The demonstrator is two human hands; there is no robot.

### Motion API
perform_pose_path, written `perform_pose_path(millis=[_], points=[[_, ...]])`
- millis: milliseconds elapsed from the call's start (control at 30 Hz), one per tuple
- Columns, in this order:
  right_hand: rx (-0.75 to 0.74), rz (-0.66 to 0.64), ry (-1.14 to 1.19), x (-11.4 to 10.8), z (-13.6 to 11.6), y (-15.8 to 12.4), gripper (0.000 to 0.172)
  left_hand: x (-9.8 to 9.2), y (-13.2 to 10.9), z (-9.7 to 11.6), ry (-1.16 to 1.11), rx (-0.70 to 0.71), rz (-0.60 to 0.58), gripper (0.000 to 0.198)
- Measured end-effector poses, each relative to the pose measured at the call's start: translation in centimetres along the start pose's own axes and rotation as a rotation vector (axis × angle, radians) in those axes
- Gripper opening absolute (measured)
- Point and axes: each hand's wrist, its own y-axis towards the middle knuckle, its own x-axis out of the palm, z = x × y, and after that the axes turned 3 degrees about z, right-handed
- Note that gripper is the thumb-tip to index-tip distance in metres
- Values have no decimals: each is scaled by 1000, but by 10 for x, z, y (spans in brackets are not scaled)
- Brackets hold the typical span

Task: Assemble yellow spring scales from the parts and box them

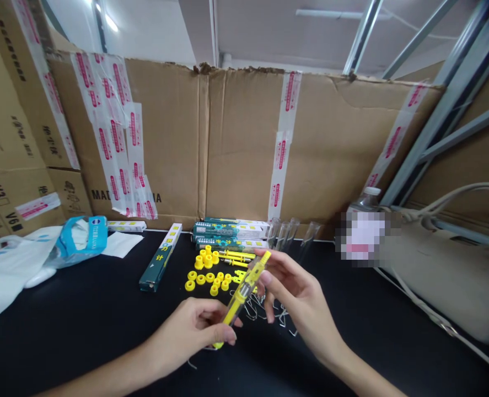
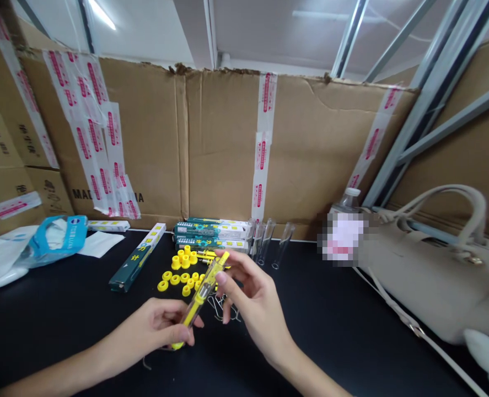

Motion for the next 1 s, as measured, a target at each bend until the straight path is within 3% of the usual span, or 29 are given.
perform_pose_path(millis=[200, 367, 567, 733, 1000], points=[[9, 55, 37, -9, 4, 9, 32, -4, 3, 8, 36, 6, 23, 51], [71, 56, 78, -16, 11, 13, 32, -13, 7, 11, -45, -5, 120, 61], [132, 10, 106, -12, 21, 10, 34, -29, 7, 14, -108, -82, 242, 67], [170, -69, 98, -5, 27, 5, 35, -35, 7, 14, -95, -31, 270, 72], [190, -91, 94, -2, 30, 2, 36, -27, 4, 17, 14, 162, 305, 46]])
